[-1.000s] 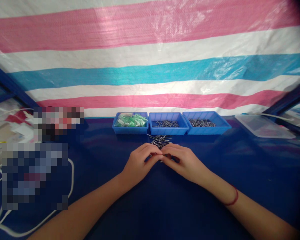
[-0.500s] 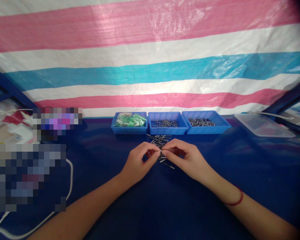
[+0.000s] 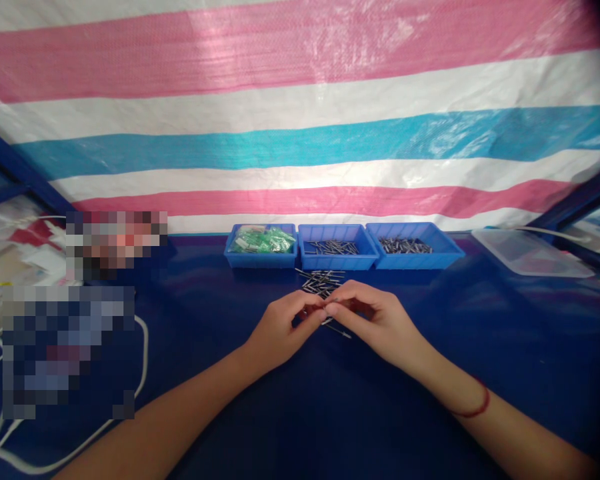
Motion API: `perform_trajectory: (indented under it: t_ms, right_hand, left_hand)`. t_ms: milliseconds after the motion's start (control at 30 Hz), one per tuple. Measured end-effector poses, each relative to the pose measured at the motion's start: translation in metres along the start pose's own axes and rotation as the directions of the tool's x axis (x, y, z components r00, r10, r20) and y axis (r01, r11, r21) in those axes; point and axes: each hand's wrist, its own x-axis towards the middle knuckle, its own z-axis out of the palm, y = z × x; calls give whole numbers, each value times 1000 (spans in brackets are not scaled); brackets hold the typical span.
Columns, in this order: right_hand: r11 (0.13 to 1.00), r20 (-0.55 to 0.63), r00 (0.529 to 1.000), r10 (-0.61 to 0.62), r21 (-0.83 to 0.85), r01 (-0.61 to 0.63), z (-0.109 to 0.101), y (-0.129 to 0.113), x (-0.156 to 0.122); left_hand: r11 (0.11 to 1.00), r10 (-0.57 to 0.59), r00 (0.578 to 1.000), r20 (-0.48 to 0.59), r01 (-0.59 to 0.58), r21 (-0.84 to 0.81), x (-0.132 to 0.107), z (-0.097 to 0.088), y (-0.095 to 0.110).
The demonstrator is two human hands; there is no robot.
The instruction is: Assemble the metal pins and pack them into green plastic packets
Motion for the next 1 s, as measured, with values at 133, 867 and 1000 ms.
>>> perform_trajectory:
  t_ms: [133,867,1000]
  right_hand:
    - [999,11,1000,-29,24,29,0,-1,0]
    - [973,33,985,-167,-154,170,-2,-9,-1]
    - [963,52,988,-144,-223,152,-3,-7,1]
  left_hand:
    - [1000,1,1000,8,-1,-11,0,0,2]
    - [999,45,992,-121,-44,8,0,0,2]
    - [998,20,993,-116,-13,60,0,-2,0]
